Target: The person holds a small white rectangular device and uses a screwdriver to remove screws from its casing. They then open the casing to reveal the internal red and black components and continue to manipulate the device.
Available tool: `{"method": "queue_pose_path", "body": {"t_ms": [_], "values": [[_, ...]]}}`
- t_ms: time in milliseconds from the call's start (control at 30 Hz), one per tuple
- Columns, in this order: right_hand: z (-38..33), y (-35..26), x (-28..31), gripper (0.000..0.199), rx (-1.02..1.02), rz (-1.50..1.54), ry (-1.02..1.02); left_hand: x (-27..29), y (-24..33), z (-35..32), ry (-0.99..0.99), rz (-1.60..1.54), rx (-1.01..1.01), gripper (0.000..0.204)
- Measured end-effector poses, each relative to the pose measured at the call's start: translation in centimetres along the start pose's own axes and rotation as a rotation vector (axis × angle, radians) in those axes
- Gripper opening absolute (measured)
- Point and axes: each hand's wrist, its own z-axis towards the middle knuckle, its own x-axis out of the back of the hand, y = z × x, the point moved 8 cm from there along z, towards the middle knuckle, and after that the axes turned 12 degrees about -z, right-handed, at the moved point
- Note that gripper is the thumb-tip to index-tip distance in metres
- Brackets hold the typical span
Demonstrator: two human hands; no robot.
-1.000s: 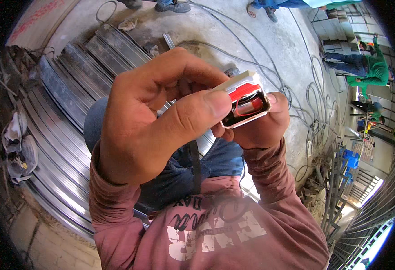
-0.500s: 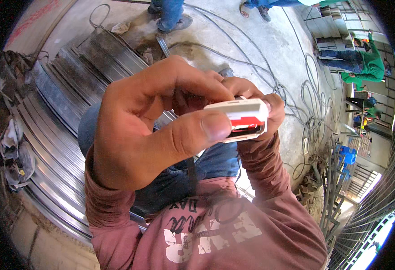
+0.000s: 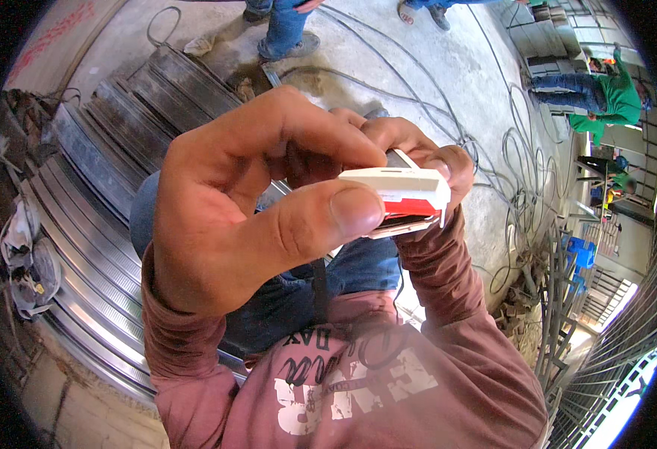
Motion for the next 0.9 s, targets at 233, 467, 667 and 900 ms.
{"method": "queue_pose_path", "body": {"t_ms": [233,467,667,900], "values": [[-0.2,0.0,-0.1,0.067,0.032,0.047,-0.002,-0.1,0.2,0.1,-0.007,0.060,-0.116,0.046],[-0.3,-0.3,-0.4,0.068,-0.019,0.096,0.022,0.1,0.3,0.0,0.010,0.098,-0.171,0.042],[-1.2,0.7,0.7,0.073,-0.028,0.134,0.127,-0.2,0.7,0.0,0.024,0.116,-0.203,0.037],[-1.0,1.6,0.3,0.077,-0.199,0.073,0.216,-0.1,0.7,0.1,0.033,0.100,-0.206,0.034]]}}
